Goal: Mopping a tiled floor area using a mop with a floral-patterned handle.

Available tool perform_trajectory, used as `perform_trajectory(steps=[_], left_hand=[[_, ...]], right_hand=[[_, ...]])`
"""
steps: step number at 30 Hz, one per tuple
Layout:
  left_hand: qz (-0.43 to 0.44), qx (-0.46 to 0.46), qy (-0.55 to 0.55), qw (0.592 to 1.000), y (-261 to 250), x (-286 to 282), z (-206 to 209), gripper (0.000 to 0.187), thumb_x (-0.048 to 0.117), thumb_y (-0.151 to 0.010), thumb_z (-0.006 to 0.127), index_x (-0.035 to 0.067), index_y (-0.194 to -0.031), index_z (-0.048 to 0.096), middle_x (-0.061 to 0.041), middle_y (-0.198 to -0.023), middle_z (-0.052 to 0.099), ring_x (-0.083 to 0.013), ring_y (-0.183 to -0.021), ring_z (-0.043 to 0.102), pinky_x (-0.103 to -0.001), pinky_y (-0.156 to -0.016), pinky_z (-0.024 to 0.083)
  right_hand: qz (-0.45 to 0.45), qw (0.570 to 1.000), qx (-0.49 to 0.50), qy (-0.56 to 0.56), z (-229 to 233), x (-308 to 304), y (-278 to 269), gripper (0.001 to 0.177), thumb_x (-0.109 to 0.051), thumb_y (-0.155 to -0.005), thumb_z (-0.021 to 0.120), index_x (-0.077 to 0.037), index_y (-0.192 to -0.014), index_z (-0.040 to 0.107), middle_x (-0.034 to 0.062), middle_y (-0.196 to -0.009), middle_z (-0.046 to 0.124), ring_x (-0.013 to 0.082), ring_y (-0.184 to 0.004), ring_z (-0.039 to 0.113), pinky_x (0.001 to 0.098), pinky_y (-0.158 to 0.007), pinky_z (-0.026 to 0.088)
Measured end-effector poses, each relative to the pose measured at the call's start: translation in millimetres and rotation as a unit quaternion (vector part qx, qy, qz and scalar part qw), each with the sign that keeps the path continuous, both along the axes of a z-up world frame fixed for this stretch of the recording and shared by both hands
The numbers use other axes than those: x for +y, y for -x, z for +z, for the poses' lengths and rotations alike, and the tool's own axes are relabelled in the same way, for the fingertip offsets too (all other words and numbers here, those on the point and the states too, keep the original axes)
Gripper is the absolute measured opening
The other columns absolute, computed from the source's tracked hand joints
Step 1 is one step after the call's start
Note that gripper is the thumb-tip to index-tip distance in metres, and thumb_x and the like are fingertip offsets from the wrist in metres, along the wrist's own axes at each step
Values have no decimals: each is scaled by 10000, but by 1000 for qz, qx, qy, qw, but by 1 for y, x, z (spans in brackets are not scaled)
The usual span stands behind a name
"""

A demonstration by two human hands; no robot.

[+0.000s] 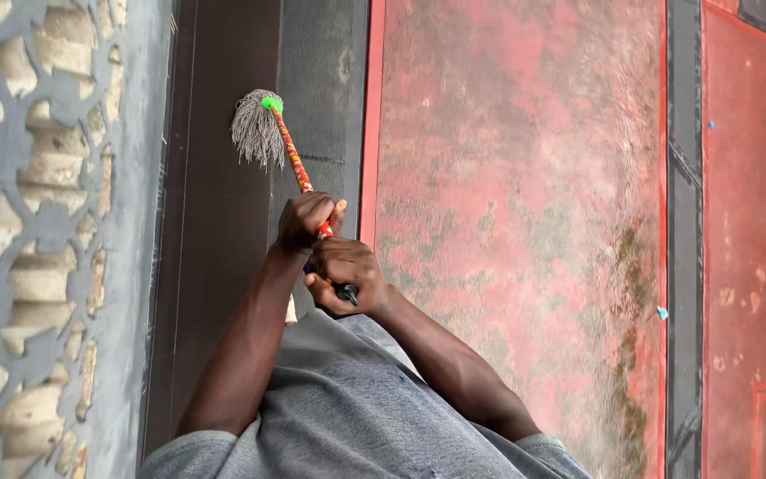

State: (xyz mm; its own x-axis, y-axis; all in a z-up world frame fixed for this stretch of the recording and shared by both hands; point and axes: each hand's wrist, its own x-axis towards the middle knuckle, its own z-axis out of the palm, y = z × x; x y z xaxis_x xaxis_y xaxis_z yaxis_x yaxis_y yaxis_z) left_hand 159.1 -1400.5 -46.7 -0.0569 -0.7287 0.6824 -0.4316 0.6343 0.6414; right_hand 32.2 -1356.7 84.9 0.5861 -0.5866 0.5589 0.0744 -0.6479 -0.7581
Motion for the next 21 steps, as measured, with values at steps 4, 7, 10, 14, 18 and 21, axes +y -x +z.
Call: perform_trajectory(steps=[4,7,10,14,18,21], left_hand=[[9,12,9,1000,-2,-77,-15,383,36,-991,648,45,-694,408,-125,-608,450,-342,-523,506,-454,-512,413],[33,9,8,999,-1,-139,-20,392,34,-962,666,42,-667,408,-136,-581,434,-356,-496,481,-463,-489,385],[37,12,3,999,5,-195,-19,396,38,-986,659,43,-687,400,-140,-618,461,-364,-545,511,-472,-525,394],[56,4,-22,998,6,-264,-15,383,49,-969,670,39,-683,415,-150,-605,456,-367,-531,504,-478,-514,391],[59,8,-11,998,3,-320,-17,397,65,-996,653,39,-693,397,-150,-614,447,-370,-544,499,-476,-541,411],[64,2,-10,998,0,-365,-25,398,66,-993,662,41,-687,408,-143,-596,440,-360,-520,493,-471,-521,405]], right_hand=[[24,999,-18,22,-10,-79,-3,273,35,-873,648,-41,-685,465,96,-686,539,287,-660,587,413,-707,526],[42,999,5,11,-12,-142,0,294,44,-865,671,-32,-671,463,108,-668,518,292,-649,570,411,-678,493],[44,999,25,4,-12,-202,7,305,44,-880,667,-38,-664,468,108,-683,549,270,-657,582,407,-662,487],[69,997,40,-1,-18,-278,15,344,-5,-925,683,-38,-674,450,101,-669,483,286,-663,537,423,-684,467],[90,995,46,-10,-17,-336,14,410,-124,-984,701,-55,-674,443,88,-662,469,277,-666,537,415,-693,471],[95,995,40,-7,-17,-381,9,427,-153,-1015,690,-47,-685,441,93,-667,438,284,-687,522,430,-722,484]])
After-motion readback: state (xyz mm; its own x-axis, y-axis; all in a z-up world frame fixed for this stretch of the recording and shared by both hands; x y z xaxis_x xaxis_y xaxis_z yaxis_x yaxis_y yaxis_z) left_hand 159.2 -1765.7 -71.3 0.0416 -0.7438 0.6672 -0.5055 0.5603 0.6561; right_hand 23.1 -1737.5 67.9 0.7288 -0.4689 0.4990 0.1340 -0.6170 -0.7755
